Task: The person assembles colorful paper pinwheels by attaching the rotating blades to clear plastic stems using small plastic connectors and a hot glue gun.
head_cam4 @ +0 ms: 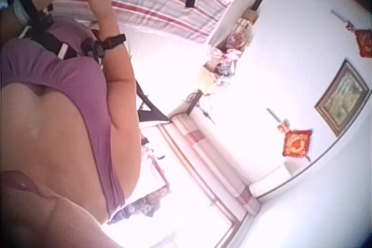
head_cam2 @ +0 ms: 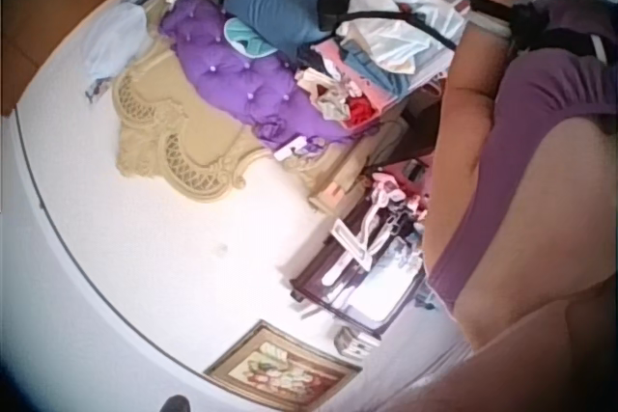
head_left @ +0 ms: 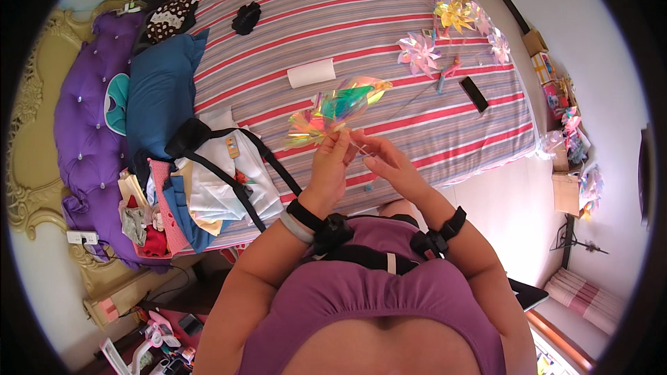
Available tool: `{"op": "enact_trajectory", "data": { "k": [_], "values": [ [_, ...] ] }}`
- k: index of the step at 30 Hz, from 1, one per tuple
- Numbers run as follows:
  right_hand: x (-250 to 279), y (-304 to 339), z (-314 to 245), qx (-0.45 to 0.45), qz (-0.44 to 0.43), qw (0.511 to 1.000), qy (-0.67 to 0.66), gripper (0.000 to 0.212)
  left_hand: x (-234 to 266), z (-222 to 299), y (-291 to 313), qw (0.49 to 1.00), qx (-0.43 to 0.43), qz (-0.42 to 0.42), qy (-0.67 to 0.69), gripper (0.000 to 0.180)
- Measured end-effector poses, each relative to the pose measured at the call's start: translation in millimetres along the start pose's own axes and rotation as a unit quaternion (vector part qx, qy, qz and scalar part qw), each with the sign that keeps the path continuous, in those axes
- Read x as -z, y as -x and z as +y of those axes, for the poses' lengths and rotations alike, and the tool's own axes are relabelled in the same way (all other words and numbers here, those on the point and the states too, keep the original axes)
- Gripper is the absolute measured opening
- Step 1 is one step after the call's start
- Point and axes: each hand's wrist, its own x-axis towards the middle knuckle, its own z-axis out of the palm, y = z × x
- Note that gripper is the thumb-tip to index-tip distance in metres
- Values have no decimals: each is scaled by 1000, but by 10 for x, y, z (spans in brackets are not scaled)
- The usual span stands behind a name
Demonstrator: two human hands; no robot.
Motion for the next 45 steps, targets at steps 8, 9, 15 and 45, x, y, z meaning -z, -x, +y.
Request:
{"op": "enact_trajectory", "data": {
  "k": [8,9,15,45],
  "values": [
    [285,139,-13,-99,17,956,274,23,-126,-13,-15,999,21,-4,29,17],
    [278,142,4,-99,18,957,273,23,-153,-37,-20,999,22,-5,28,17],
    [180,97,17,-46,32,937,343,24,-279,-192,-75,997,47,26,63,18],
    [5,-28,-50,23,32,894,446,22,-225,-29,-101,993,110,-17,-25,23]
  ]
}}
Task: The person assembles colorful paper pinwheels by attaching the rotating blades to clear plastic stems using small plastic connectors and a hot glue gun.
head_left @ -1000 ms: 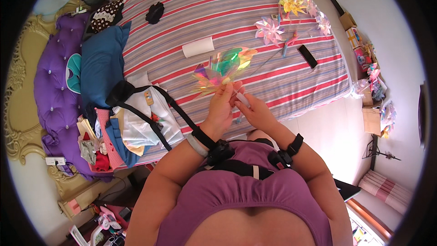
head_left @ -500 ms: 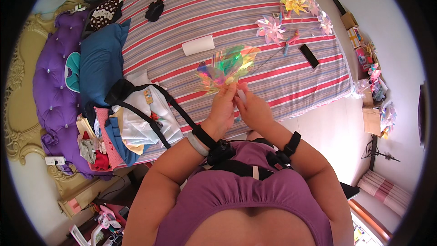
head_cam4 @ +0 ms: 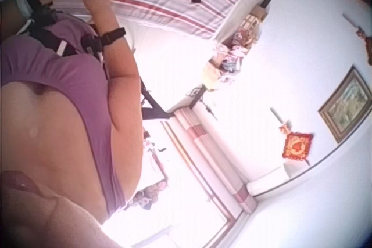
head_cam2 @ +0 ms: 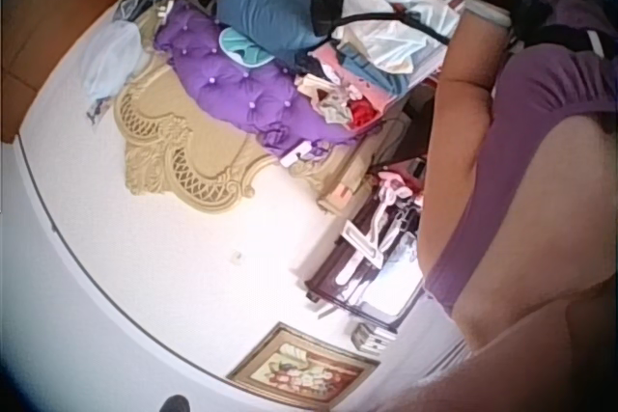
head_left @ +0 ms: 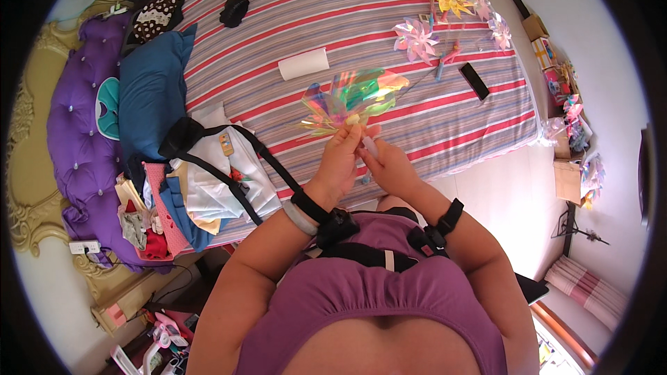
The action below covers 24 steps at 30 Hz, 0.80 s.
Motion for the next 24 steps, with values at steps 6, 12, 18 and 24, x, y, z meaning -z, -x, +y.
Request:
{"op": "enact_trajectory", "data": {
  "k": [6,12,18,24],
  "values": [
    [101,-100,172,-10,-13,994,-110,23,-76,-11,-130,995,-28,-57,73,22],
    [227,-107,-86,26,84,996,11,18,-350,289,29,995,-24,-62,70,23],
    [283,-141,-320,157,115,939,284,10,-374,486,181,998,-29,-59,6,24],
    [71,-128,-368,99,39,951,290,28,-479,494,279,1000,-11,8,11,20]
  ]
}}
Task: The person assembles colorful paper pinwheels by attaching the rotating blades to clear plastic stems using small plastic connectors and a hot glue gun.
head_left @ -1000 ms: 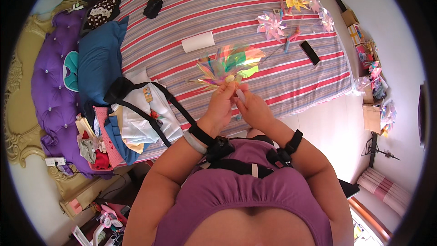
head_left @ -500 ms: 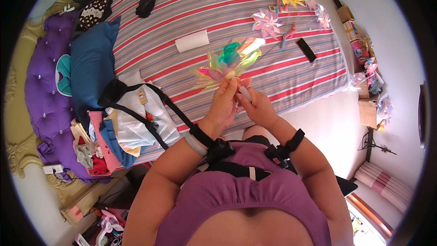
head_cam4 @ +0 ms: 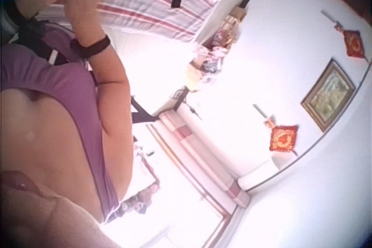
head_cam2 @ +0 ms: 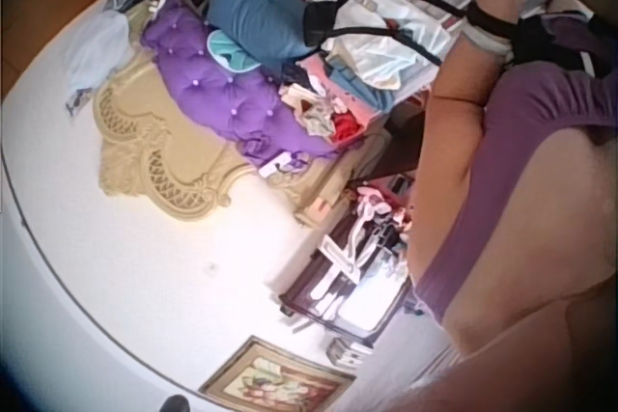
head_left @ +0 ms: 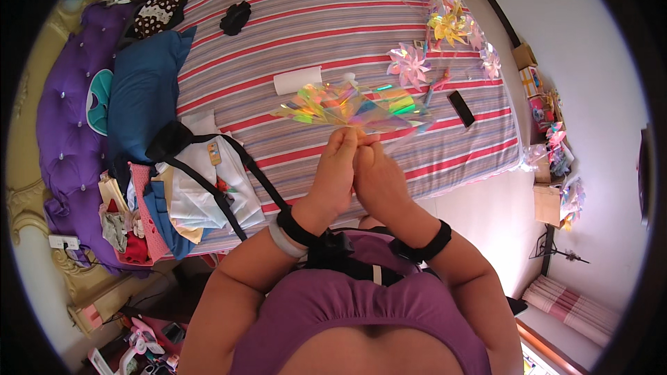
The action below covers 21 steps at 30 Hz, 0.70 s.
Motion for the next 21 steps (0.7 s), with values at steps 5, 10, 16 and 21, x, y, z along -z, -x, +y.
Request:
{"op": "enact_trajectory", "data": {
  "k": [5,10,16,21],
  "values": [
    [185,20,-157,130,-12,981,-145,58,219,-28,-242,936,-341,7,-89,15],
    [1385,329,20,194,-105,909,-355,23,501,242,124,930,-305,1,-203,15],
    [1340,33,251,27,2,932,-363,21,497,383,611,875,-194,-85,-435,13],
    [782,162,258,4,-163,908,-386,22,647,142,609,886,-158,-137,-413,23]
  ]
}}
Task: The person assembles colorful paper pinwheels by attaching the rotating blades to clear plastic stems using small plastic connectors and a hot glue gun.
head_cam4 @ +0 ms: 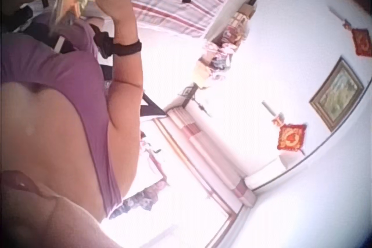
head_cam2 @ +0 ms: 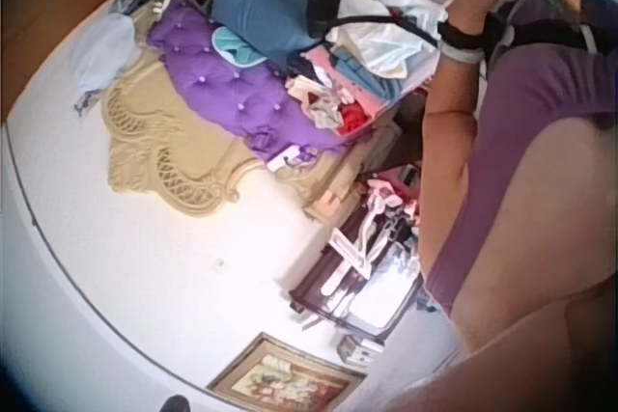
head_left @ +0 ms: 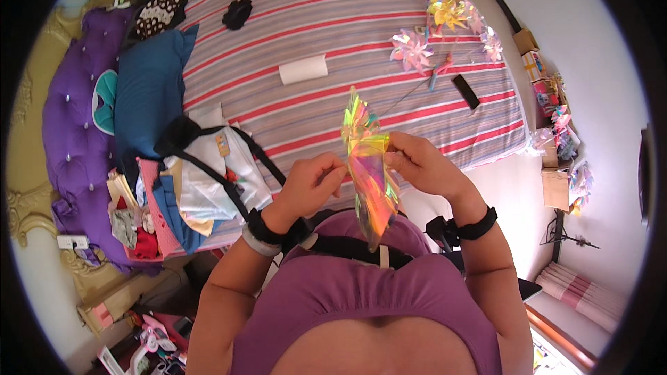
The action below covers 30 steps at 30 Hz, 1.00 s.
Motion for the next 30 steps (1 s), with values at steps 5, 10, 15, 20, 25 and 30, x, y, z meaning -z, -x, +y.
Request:
{"op": "enact_trajectory", "data": {
  "k": [5,10,15,20,25,30],
  "values": [
    [-271,4,282,-36,13,997,-61,23,45,-249,42,988,83,-74,106,49],
    [-357,-51,448,-9,21,1000,-18,28,-10,-531,-2,977,105,-67,173,54],
    [-292,-101,711,-160,-100,972,-140,31,-82,-664,-9,966,100,1,239,55],
    [-362,-112,729,-199,-126,956,-175,33,-179,-734,85,940,128,206,238,55],
    [-449,-154,687,-165,-139,964,-155,31,-224,-729,143,892,120,378,217,63],
    [-673,-78,263,-72,-9,995,-67,20,-150,-490,98,859,36,459,222,61]
  ]
}}
